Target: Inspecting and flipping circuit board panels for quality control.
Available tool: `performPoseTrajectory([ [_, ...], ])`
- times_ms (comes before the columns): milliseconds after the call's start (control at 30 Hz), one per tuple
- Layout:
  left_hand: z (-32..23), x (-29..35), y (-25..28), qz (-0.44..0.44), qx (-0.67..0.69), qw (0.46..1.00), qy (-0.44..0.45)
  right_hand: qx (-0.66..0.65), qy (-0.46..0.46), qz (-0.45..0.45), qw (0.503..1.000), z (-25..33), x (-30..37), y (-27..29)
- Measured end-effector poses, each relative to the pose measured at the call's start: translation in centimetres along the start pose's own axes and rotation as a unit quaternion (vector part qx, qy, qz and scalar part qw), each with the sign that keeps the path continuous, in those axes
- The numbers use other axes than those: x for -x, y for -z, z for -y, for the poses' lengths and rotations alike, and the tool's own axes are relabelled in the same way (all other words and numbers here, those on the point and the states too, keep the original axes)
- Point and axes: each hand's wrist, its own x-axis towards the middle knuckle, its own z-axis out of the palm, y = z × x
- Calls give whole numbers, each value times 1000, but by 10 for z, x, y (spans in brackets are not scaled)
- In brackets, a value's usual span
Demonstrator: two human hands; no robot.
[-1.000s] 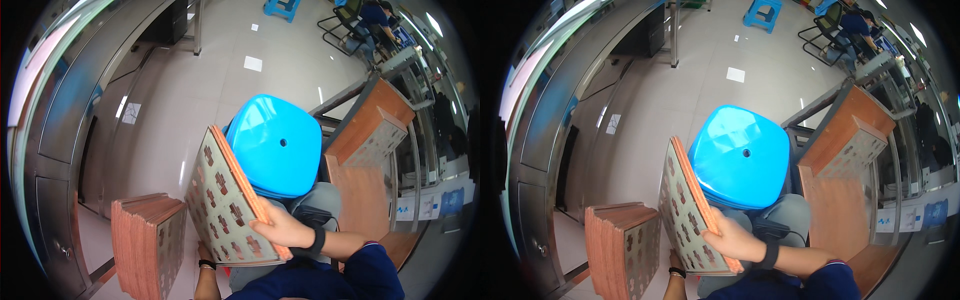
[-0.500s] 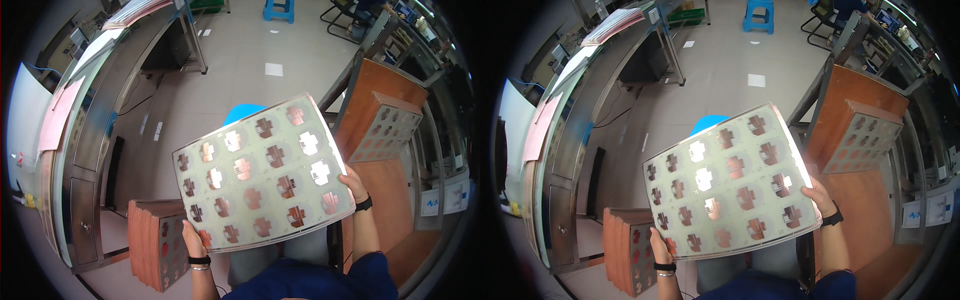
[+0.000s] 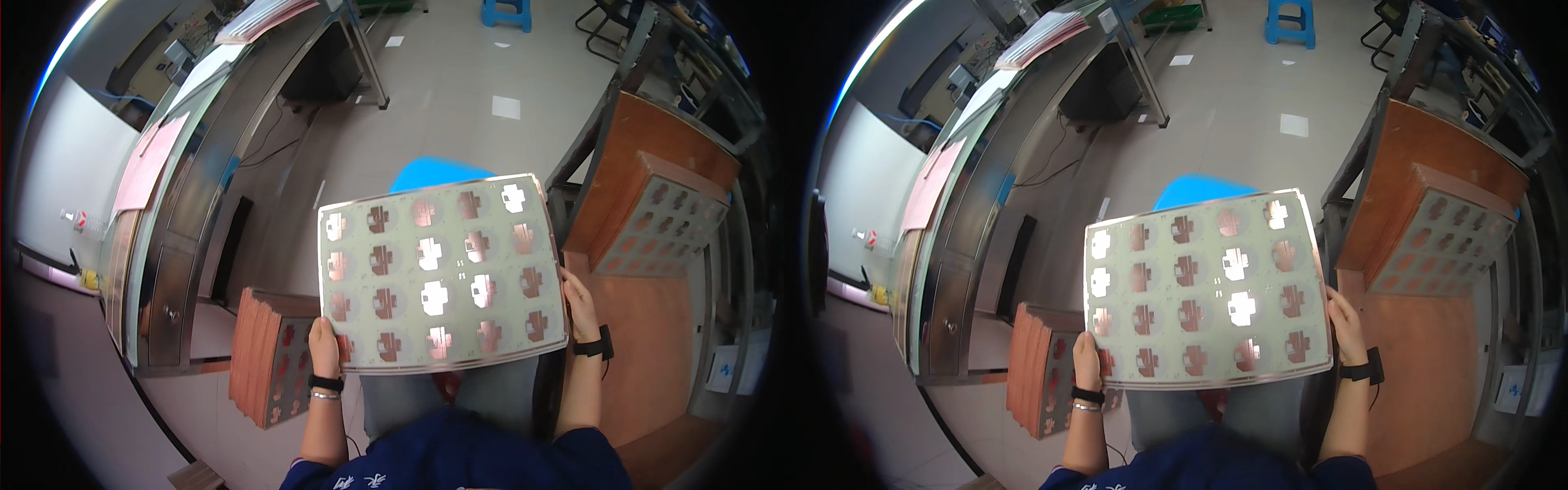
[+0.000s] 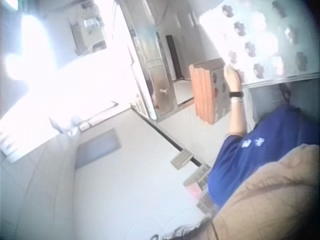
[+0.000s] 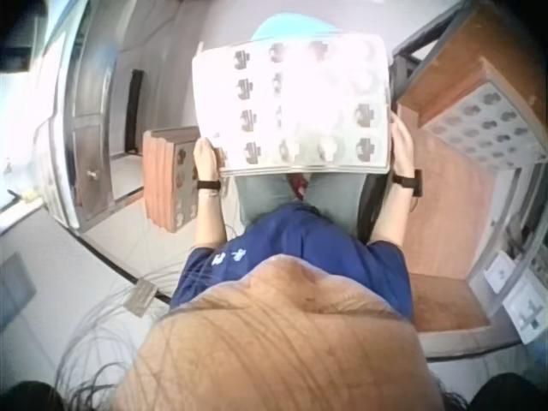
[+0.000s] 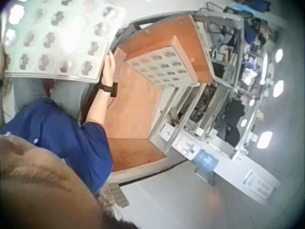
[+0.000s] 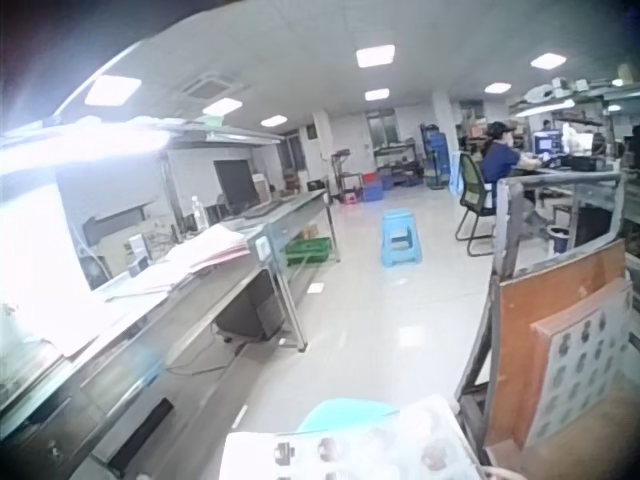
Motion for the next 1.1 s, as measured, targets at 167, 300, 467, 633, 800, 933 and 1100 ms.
performPoseTrajectory([
  [167, 1, -9, 3, 13, 23, 999, 23, 54, 103, -142, 983, 3, 27, -12],
  [300, 5, -14, 0, 10, 0, 1000, -6, 317, 252, -176, 897, 1, 37, -34],
  [467, -9, -5, -3, -18, 49, 998, -18, 454, 173, -139, 863, 9, 47, -60],
  [633, -31, 4, 6, 39, 72, 996, 39, 548, 221, -133, 796, 3, 50, -61],
  [800, -23, 1, 5, 2, -73, 996, -50, 596, 231, -133, 757, 1, 54, -67],
  [933, -20, 2, 4, -22, -82, 995, -45, 602, 241, -131, 750, -3, 50, -66],
  [1100, -72, 31, -4, -62, -23, 995, -71, 589, 235, -137, 761, -1, 52, -64],
])
